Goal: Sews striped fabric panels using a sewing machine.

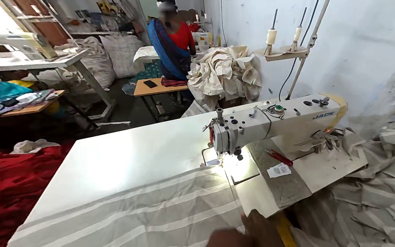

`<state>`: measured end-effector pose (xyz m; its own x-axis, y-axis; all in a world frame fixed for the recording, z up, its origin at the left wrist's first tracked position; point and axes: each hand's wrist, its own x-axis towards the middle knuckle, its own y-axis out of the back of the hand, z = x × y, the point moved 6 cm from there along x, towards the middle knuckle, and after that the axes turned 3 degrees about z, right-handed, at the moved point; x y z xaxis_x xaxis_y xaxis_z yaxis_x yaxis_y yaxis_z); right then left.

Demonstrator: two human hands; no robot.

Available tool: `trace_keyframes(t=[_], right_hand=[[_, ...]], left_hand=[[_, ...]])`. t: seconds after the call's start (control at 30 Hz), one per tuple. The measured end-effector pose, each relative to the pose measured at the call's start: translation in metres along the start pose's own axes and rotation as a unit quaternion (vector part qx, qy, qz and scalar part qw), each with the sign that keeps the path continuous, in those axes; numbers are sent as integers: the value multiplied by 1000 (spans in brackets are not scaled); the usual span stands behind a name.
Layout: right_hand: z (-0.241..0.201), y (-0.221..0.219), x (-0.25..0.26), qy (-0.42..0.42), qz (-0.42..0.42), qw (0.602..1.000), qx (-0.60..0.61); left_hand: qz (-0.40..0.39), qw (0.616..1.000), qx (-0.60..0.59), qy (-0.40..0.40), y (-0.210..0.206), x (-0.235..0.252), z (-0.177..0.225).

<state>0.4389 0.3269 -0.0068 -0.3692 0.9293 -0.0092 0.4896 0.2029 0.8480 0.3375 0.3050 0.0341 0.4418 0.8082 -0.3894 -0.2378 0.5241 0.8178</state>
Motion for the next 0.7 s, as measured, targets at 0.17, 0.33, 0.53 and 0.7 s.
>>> trace_keyframes(t=[0.17, 0.33, 0.53, 0.7], right_hand=[[6, -2, -25, 16, -50, 999, 2], [112, 93, 26, -40, 102, 990, -90], [243, 141, 73, -7, 310, 928, -206], [251, 133, 65, -33, 377, 910, -169]], left_hand=[[265, 953, -18, 149, 51, 85, -99], [362, 917, 62, 153, 21, 94, -110], [325, 929, 74, 162, 25, 100, -114], [355, 920, 71, 149, 21, 94, -110]])
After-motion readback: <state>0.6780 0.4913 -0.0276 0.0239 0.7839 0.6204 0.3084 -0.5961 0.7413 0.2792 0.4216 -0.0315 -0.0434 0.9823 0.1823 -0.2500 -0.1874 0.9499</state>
